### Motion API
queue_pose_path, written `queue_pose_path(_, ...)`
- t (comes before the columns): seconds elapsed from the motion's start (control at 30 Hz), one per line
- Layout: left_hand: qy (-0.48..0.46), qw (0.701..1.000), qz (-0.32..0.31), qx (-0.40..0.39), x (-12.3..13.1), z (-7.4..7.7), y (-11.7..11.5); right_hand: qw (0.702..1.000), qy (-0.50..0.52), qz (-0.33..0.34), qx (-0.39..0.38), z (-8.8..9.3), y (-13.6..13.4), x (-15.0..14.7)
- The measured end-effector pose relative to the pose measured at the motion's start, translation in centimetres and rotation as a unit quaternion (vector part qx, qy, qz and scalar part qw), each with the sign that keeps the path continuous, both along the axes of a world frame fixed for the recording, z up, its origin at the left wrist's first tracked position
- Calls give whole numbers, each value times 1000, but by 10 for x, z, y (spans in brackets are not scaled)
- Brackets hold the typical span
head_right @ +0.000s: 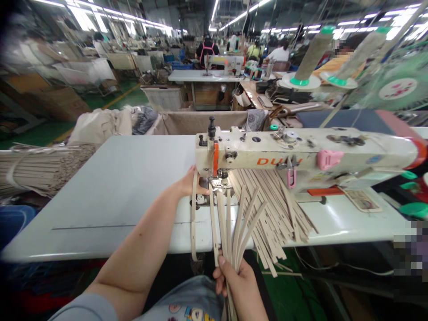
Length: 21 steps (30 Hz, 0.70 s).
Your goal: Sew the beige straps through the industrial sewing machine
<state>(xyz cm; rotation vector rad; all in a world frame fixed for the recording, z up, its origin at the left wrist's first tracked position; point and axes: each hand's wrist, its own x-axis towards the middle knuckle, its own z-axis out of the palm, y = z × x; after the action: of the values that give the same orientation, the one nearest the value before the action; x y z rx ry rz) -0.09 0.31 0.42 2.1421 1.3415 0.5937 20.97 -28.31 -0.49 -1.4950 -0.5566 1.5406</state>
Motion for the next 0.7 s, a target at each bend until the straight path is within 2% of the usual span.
queue_pose_path(0.2,21,1000,5,3,0,0,-2,996,88,30,-17,18,-11,10)
queue_pose_path(0.43,51,999,-10,0,1,4,-1,997,66,16,-22,25,-16,9)
queue_pose_path(0.57,58,998,-18,6,2,5,0,998,52,-14,-15,21,-18,3)
queue_pose_path(0.7,58,998,-4,2,4,5,-1,998,48,-15,-36,5,-19,2)
